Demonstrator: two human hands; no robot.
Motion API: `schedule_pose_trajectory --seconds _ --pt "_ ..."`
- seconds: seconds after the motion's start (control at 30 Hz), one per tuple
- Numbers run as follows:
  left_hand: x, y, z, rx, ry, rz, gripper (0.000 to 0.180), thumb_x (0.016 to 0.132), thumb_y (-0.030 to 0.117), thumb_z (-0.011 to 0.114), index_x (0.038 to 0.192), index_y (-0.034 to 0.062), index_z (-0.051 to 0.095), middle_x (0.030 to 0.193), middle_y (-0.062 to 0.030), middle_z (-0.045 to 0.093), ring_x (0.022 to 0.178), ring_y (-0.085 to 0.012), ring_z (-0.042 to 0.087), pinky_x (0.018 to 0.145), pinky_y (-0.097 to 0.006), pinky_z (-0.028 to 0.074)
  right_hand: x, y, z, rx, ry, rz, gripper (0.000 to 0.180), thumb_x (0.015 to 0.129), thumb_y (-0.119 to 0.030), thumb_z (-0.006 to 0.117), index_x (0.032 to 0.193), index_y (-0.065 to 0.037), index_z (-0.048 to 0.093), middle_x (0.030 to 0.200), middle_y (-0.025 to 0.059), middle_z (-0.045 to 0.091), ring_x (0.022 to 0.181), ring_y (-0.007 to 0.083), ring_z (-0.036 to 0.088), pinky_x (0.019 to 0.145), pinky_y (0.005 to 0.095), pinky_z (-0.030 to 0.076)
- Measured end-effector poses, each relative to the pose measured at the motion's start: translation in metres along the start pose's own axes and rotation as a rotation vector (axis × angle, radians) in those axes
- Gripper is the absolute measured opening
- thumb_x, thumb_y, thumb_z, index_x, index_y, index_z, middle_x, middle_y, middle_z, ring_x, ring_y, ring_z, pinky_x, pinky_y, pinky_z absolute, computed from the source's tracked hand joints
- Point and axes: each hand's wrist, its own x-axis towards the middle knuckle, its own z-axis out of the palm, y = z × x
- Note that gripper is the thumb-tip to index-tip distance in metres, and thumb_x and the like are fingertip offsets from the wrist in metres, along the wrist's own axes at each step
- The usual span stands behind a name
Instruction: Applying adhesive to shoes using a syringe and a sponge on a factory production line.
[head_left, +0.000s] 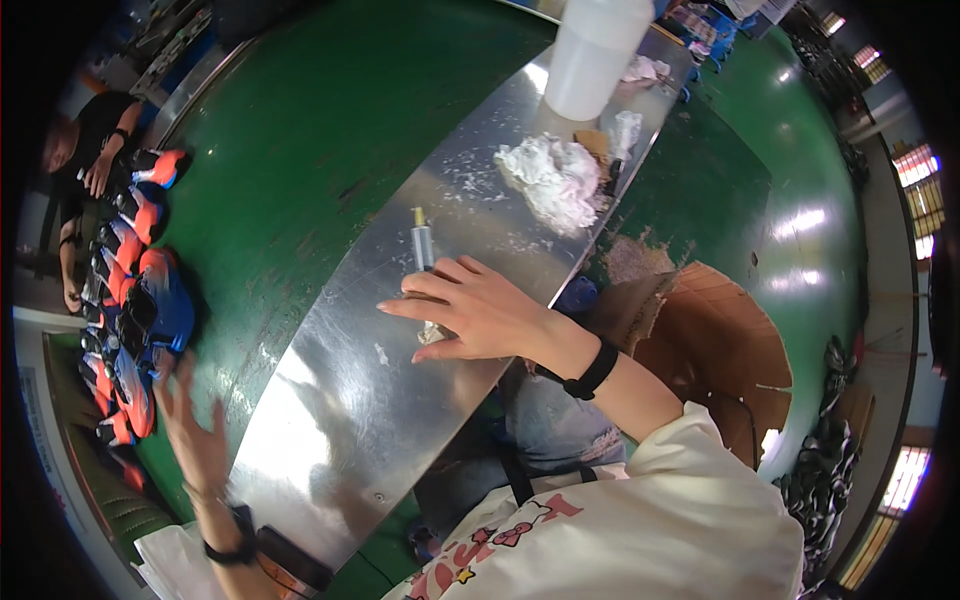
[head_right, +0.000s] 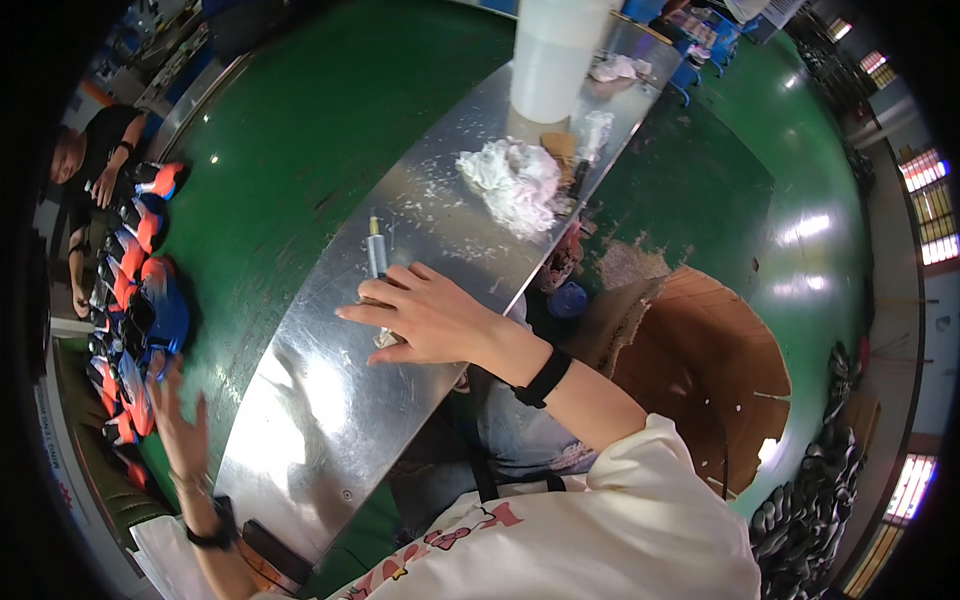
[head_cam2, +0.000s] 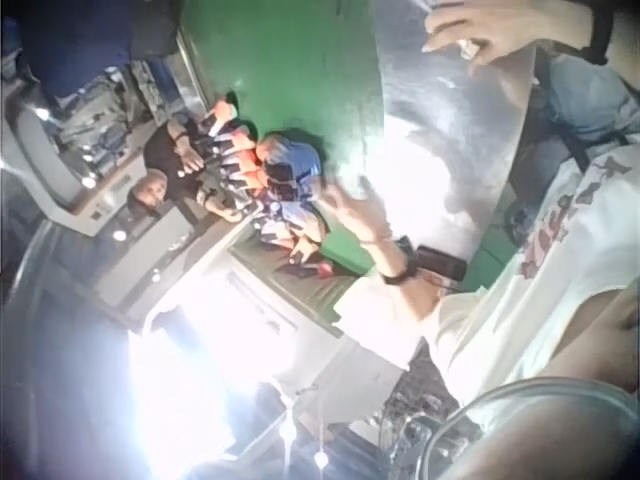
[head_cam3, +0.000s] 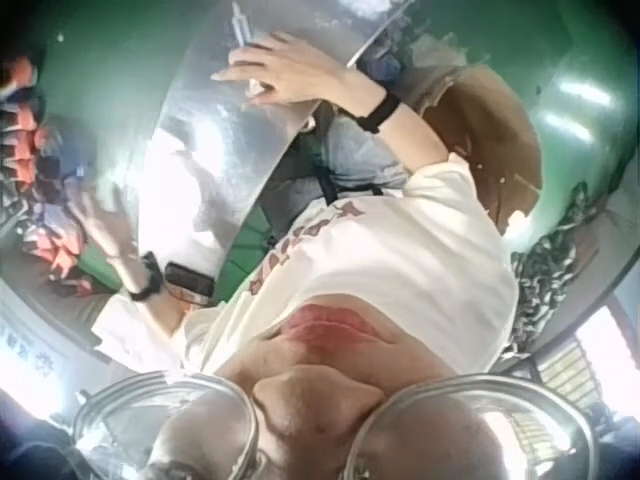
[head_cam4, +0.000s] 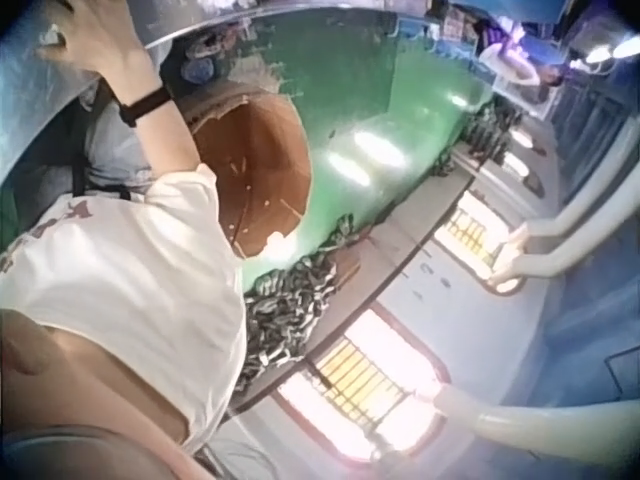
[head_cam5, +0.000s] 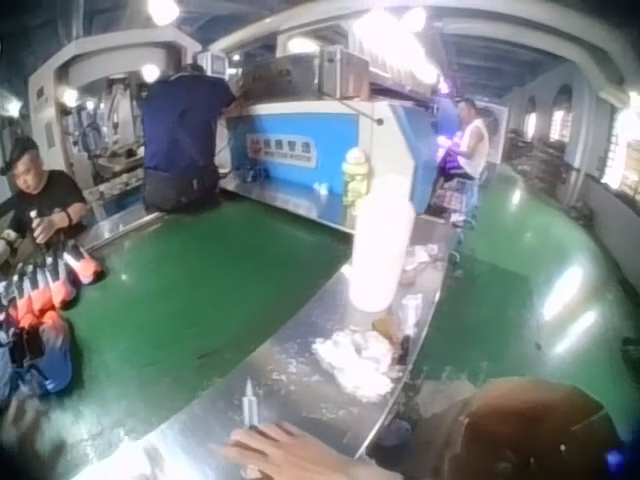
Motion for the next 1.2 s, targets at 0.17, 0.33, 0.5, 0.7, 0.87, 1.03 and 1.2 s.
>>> schedule_pose_trajectory --seconds 0.17,0.33,0.5,0.7,0.87,1.03,1.2 --pt "-0.072 0.138 -0.015 -0.502 -0.302 -0.24 0.044 0.071 -0.006 0.068 0.114 -0.0001 0.061 0.133 -0.0215 0.049 0.112 -0.0348 0.058 0.089 -0.041 0.051 -0.016 0.011 -0.041 -0.172 0.235 0.036 0.06 0.08 -0.049 0.065 0.131 -0.02 0.053 0.136 0.0071 0.047 0.111 0.0292 0.055 0.092 0.0421 0.049" --pt "-0.124 0.174 0.02 -0.162 -0.179 -0.074 0.049 0.082 0.01 0.065 0.13 0.007 0.054 0.139 -0.02 0.045 0.125 -0.0383 0.045 0.103 -0.048 0.035 -0.062 0.086 -0.117 -0.421 0.479 0.325 0.028 0.074 0.002 0.057 0.097 -0.009 0.068 0.11 0.0031 0.064 0.102 0.0269 0.06 0.088 0.0377 0.049" --pt "-0.107 0.195 0.043 -0.318 -0.074 -0.356 0.05 0.085 0.008 0.063 0.134 0.0067 0.052 0.14 -0.02 0.044 0.127 -0.0384 0.045 0.104 -0.047 0.036 -0.104 0.169 -0.138 -0.598 0.093 0.21 0.044 0.071 0.007 0.054 0.112 -0.009 0.06 0.121 0.0054 0.058 0.117 0.0242 0.051 0.101 0.0375 0.038" --pt "-0.059 0.235 0.04 -0.494 0.074 -0.161 0.042 0.082 0.008 0.067 0.123 0.0082 0.061 0.13 -0.0179 0.054 0.112 -0.0334 0.055 0.095 -0.042 0.043 -0.118 0.175 -0.148 -0.767 -0.042 0.127 0.038 0.077 -0.002 0.058 0.114 -0.011 0.057 0.114 0.0048 0.057 0.116 0.0219 0.051 0.104 0.0388 0.035" --pt "-0.045 0.265 0.031 -0.566 0.122 -0.066 0.04 0.078 0.003 0.067 0.117 0.0101 0.064 0.115 -0.0104 0.063 0.098 -0.0284 0.061 0.091 -0.039 0.045 -0.127 0.162 -0.157 -0.822 -0.066 0.05 0.034 0.082 -0.006 0.061 0.116 -0.009 0.056 0.108 0.006 0.056 0.11 0.0242 0.051 0.101 0.0394 0.038" --pt "-0.054 0.271 0.029 -0.652 0.092 -0.007 0.035 0.079 -0.001 0.066 0.113 0.0068 0.066 0.103 -0.0109 0.067 0.09 -0.0266 0.063 0.084 -0.036 0.047 -0.139 0.12 -0.165 -0.633 -0.001 0.282 0.032 0.086 -0.012 0.061 0.118 -0.011 0.058 0.099 0.0043 0.057 0.094 0.0233 0.057 0.083 0.0362 0.047" --pt "-0.066 0.257 0.032 -0.633 0.084 -0.07 0.033 0.078 -0.001 0.066 0.109 0.008 0.067 0.096 -0.008 0.067 0.086 -0.024 0.063 0.085 -0.036 0.047 -0.14 0.083 -0.177 -0.629 0.091 0.272 0.033 0.086 -0.014 0.063 0.119 -0.013 0.06 0.093 0.0046 0.056 0.082 0.0232 0.059 0.07 0.0341 0.05"
